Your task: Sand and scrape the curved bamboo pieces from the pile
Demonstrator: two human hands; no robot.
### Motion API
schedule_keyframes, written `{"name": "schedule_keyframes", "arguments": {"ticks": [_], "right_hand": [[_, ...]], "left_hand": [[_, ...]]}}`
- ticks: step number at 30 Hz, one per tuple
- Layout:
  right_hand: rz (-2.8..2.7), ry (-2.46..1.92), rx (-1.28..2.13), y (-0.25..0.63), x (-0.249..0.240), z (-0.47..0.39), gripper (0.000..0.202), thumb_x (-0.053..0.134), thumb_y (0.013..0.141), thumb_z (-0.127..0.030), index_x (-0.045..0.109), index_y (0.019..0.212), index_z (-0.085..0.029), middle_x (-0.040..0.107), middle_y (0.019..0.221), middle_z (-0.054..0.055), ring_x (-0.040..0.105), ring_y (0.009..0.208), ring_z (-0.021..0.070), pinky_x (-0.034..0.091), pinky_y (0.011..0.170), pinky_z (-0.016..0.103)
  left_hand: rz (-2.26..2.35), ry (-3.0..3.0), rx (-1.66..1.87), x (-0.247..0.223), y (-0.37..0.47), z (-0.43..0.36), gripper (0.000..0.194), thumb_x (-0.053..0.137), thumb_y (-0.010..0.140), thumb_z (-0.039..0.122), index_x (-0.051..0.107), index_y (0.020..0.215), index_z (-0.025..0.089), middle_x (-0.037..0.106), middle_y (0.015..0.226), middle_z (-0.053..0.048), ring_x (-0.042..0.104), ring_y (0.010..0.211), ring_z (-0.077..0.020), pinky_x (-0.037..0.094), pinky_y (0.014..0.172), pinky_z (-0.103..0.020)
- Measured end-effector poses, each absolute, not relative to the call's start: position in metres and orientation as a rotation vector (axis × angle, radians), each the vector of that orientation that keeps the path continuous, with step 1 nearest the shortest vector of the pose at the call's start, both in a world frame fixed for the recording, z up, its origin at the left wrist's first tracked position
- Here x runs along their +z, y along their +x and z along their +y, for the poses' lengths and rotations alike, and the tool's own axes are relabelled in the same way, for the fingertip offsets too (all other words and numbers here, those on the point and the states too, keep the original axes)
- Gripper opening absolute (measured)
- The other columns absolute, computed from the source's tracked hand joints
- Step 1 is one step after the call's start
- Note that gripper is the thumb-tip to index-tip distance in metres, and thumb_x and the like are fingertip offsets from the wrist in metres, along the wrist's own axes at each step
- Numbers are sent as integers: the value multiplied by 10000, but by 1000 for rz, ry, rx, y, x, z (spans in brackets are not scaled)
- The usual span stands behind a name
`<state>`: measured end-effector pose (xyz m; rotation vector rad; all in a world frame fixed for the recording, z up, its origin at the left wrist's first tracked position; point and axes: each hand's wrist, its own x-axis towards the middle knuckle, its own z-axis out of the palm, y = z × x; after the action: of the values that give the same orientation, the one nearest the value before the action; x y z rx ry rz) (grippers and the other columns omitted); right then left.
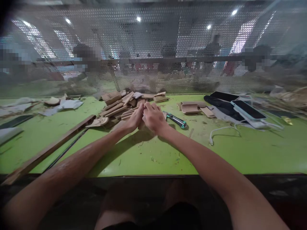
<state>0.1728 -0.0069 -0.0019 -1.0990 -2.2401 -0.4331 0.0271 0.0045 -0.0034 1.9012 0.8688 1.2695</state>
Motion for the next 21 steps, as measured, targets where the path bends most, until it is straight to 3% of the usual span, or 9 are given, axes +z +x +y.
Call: {"name": "schedule_keyframes", "arguments": {"ticks": [5,10,14,21], "right_hand": [[-2237,-1271,-494,189,-4,5,393,445,992,-193,618,1339,-129,609,1276,183,501,1136,343,449,937,493],[-2210,-1288,-477,187,-8,7,419,429,992,-184,592,1369,-99,596,1276,204,490,1156,353,452,955,508],[-2172,-1124,-389,174,-11,2,348,426,989,-179,635,1267,-156,587,1266,172,490,1148,331,459,1001,507],[-2197,-999,-416,173,-7,-4,245,471,970,-169,684,1091,-161,588,1251,164,483,1139,325,454,985,504]], "left_hand": [[916,1834,1261,-6,30,13,665,277,1007,718,618,800,186,690,783,-84,676,896,-220,579,793,-318],[933,1815,1266,-9,31,18,676,287,1002,726,630,774,189,698,732,-87,700,901,-224,580,794,-318],[892,1864,1282,-9,28,19,638,310,1007,713,628,863,179,693,770,-70,694,918,-228,573,790,-323],[863,1919,1244,-11,22,20,599,314,1032,670,640,1007,167,723,901,-80,679,1012,-236,558,885,-347]]}}
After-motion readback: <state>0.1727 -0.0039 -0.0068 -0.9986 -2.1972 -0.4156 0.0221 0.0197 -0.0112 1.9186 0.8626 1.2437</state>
